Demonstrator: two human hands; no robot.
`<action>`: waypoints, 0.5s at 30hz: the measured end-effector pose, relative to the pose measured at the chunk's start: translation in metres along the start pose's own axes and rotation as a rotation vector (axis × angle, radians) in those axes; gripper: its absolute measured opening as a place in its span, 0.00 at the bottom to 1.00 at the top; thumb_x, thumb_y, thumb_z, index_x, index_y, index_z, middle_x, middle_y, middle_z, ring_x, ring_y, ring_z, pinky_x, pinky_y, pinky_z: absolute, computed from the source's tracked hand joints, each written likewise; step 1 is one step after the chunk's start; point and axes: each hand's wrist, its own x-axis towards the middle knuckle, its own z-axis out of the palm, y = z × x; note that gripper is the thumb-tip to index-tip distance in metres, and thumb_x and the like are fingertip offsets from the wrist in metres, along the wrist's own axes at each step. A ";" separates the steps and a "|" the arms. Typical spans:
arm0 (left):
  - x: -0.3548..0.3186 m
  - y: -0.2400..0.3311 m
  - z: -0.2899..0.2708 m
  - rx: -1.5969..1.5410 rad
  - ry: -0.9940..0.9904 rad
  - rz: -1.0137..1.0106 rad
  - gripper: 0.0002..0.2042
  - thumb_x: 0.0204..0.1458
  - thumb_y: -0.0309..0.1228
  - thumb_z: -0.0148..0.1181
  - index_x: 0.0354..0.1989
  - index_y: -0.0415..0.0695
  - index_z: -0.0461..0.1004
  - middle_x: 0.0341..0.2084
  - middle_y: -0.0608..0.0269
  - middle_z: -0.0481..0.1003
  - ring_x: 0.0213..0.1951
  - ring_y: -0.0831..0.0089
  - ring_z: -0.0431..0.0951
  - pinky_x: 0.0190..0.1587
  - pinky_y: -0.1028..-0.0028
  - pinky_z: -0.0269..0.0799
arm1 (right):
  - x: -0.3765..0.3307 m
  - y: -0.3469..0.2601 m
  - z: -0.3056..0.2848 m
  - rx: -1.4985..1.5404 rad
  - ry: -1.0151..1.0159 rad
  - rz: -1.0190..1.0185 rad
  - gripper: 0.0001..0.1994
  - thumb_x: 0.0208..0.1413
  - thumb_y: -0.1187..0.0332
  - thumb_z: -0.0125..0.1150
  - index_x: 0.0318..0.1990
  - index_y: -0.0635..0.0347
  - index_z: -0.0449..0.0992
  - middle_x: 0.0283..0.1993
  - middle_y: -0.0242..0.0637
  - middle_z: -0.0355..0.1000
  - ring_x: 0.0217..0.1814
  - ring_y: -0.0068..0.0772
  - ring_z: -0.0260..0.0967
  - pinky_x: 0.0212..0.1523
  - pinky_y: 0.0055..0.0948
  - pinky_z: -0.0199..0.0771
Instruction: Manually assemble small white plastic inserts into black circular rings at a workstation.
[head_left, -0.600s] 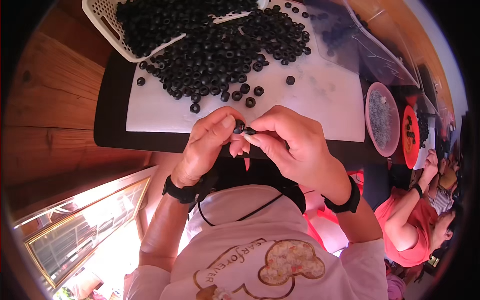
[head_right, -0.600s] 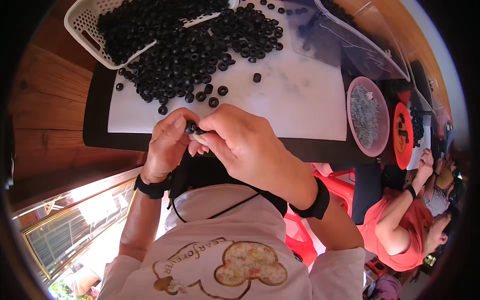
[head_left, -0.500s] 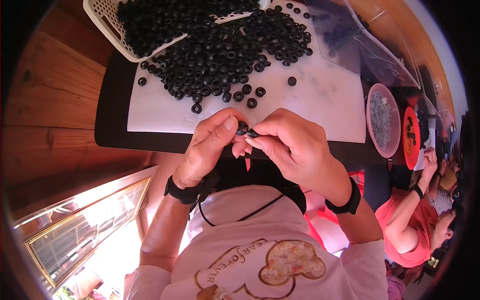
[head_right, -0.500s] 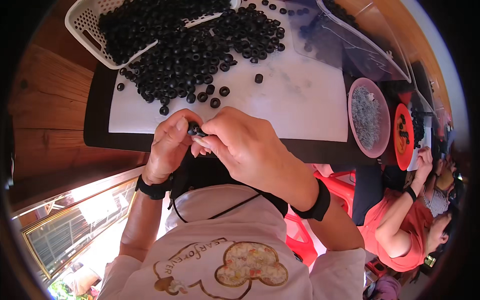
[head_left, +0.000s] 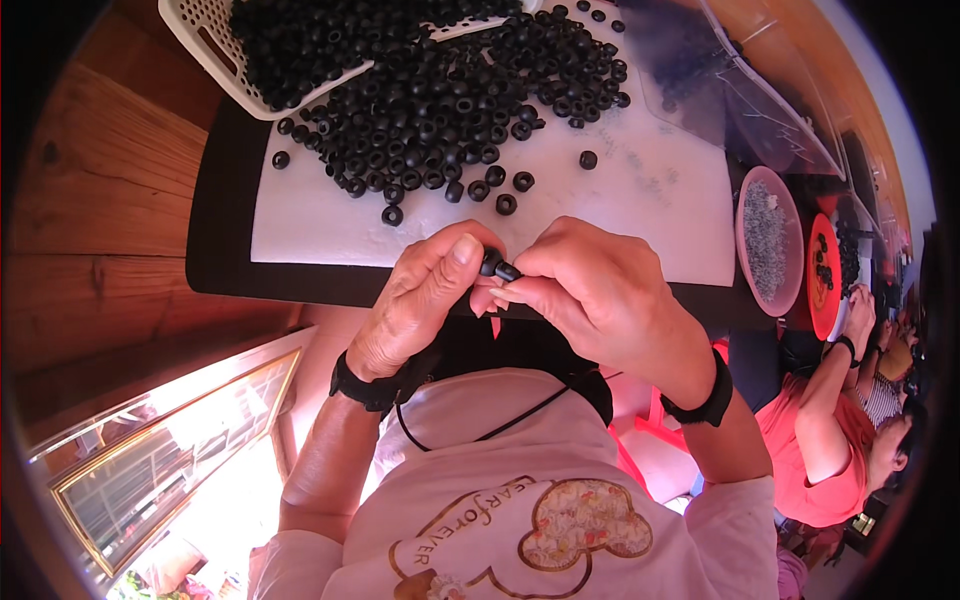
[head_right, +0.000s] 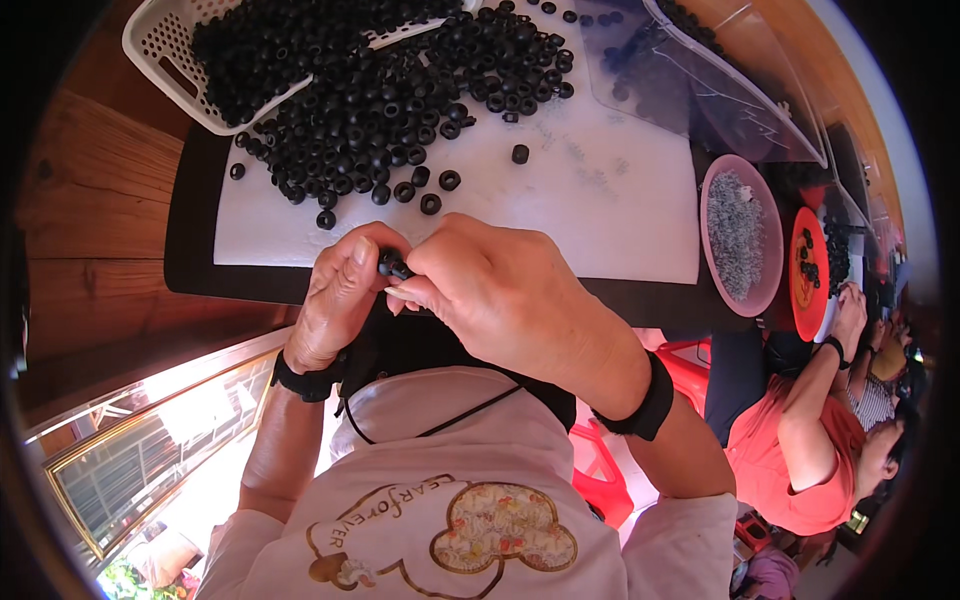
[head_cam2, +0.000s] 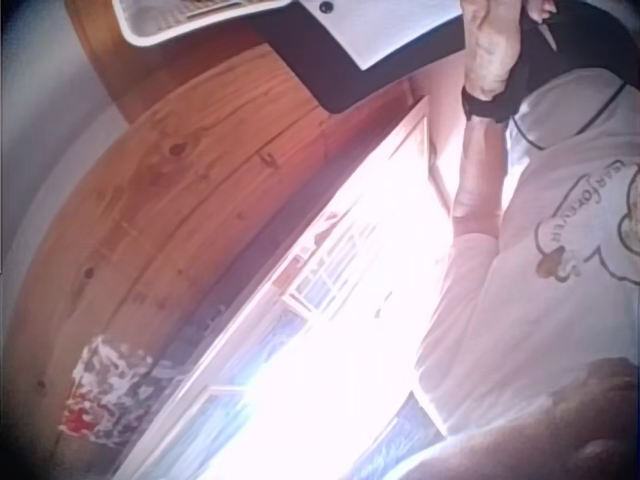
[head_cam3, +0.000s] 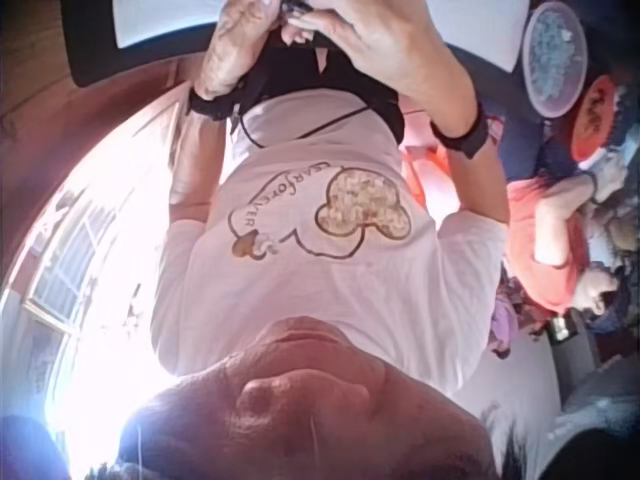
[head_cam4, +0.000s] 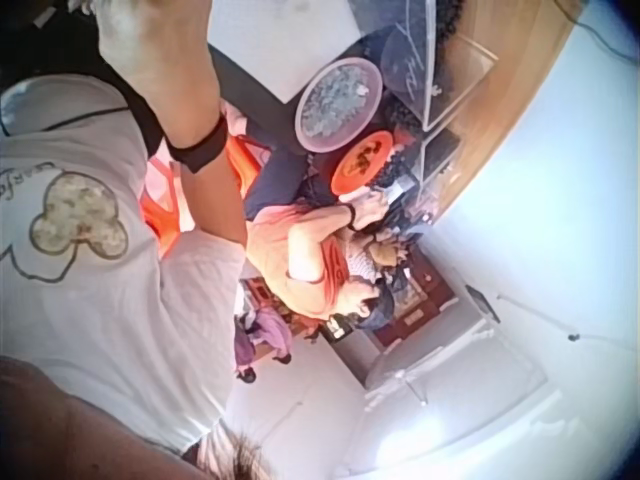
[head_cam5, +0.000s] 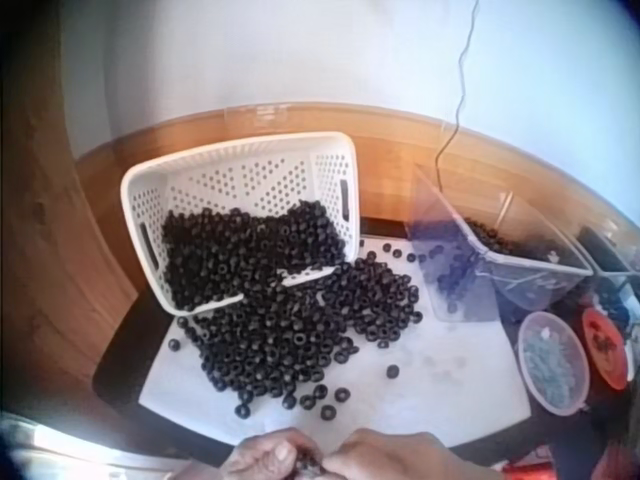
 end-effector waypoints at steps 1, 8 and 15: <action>0.000 0.002 0.000 0.009 -0.004 0.001 0.25 0.63 0.50 0.41 0.35 0.37 0.70 0.18 0.66 0.67 0.24 0.79 0.66 0.31 0.77 0.66 | -0.001 0.002 0.002 -0.006 0.011 -0.028 0.10 0.47 0.71 0.65 0.27 0.60 0.67 0.25 0.34 0.68 0.23 0.34 0.71 0.18 0.30 0.68; 0.000 -0.001 -0.001 0.024 0.039 -0.033 0.25 0.63 0.49 0.41 0.33 0.36 0.70 0.16 0.67 0.64 0.21 0.80 0.63 0.26 0.78 0.63 | 0.005 0.001 -0.006 -0.139 -0.095 -0.111 0.12 0.47 0.72 0.63 0.26 0.60 0.62 0.23 0.33 0.66 0.20 0.33 0.69 0.16 0.29 0.66; -0.001 -0.002 -0.003 0.062 0.029 -0.040 0.25 0.63 0.49 0.40 0.30 0.37 0.71 0.17 0.67 0.66 0.21 0.80 0.63 0.26 0.78 0.61 | 0.005 -0.001 -0.004 -0.068 -0.132 -0.041 0.11 0.47 0.71 0.64 0.25 0.60 0.64 0.22 0.34 0.65 0.20 0.36 0.68 0.16 0.32 0.66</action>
